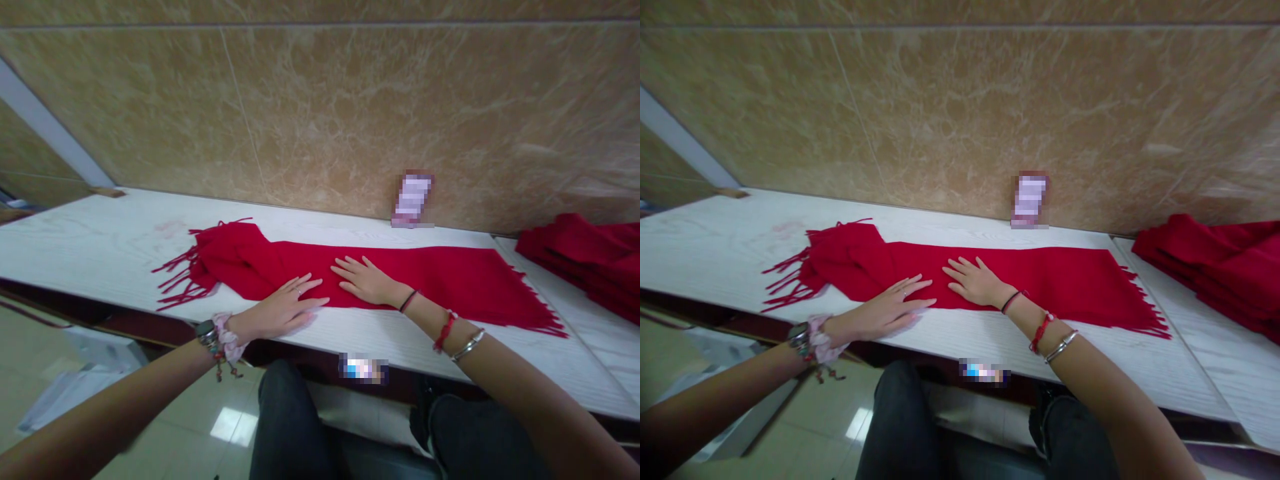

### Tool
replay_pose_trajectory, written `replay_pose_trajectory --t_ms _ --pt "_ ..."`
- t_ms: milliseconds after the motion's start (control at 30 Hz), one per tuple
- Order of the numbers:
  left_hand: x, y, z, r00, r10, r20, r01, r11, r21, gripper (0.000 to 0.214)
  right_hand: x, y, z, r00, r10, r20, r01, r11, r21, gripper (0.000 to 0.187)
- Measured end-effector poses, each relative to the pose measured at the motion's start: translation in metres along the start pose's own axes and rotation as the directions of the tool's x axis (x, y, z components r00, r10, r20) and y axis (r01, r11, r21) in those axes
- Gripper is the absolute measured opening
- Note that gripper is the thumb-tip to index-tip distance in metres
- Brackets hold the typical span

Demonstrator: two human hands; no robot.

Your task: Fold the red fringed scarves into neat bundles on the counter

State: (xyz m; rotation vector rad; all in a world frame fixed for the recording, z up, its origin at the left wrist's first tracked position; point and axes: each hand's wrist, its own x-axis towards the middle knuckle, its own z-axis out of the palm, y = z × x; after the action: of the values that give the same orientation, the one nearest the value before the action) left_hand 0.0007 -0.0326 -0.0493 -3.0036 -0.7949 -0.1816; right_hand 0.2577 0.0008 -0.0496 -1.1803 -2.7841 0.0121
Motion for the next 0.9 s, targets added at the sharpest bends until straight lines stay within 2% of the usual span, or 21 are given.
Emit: replay_pose_trajectory --t_ms 133,233,333,433,533,633,733,833,900 --pt "0.0 -0.001 0.0 1.0 0.005 0.014 -0.005 1.0 0.003 0.038 -0.003 -0.005 0.004 0.999 0.034 -0.026 -0.033 0.999 0.011 0.047" --pt "0.001 -0.001 -0.003 1.0 0.003 0.026 -0.003 1.0 0.012 0.038 -0.006 -0.007 -0.001 0.993 0.066 -0.094 -0.068 0.998 -0.017 0.044" --pt "0.005 -0.002 -0.009 1.0 -0.002 0.031 0.001 1.0 0.012 0.037 -0.022 -0.017 -0.009 0.983 0.079 -0.164 -0.082 0.997 -0.016 0.04" --pt "0.019 -0.005 -0.014 1.0 -0.005 0.015 0.005 1.0 0.012 0.038 -0.046 -0.032 -0.012 0.987 0.1 -0.126 -0.099 0.995 0.015 0.042" --pt "0.033 -0.011 -0.016 0.995 -0.097 -0.027 0.099 0.993 0.066 0.041 -0.064 -0.044 -0.007 0.987 0.144 -0.065 -0.145 0.989 -0.008 0.046" --pt "0.035 -0.028 -0.019 0.99 -0.133 0.037 0.13 0.988 0.082 0.041 -0.071 -0.047 -0.002 0.986 0.161 -0.046 -0.162 0.986 -0.021 0.047" --pt "0.018 -0.056 -0.027 0.986 -0.117 0.122 0.109 0.991 0.072 0.043 -0.07 -0.045 -0.001 0.987 0.156 -0.051 -0.156 0.988 -0.007 0.048" --pt "-0.002 -0.083 -0.039 0.965 -0.188 0.185 0.156 0.972 0.175 0.05 -0.07 -0.044 -0.001 0.987 0.149 -0.063 -0.149 0.989 -0.002 0.048" --pt "-0.009 -0.096 -0.047 0.952 -0.2 0.23 0.137 0.955 0.263 0.055 -0.07 -0.044 -0.001 0.986 0.152 -0.068 -0.152 0.988 -0.001 0.047"
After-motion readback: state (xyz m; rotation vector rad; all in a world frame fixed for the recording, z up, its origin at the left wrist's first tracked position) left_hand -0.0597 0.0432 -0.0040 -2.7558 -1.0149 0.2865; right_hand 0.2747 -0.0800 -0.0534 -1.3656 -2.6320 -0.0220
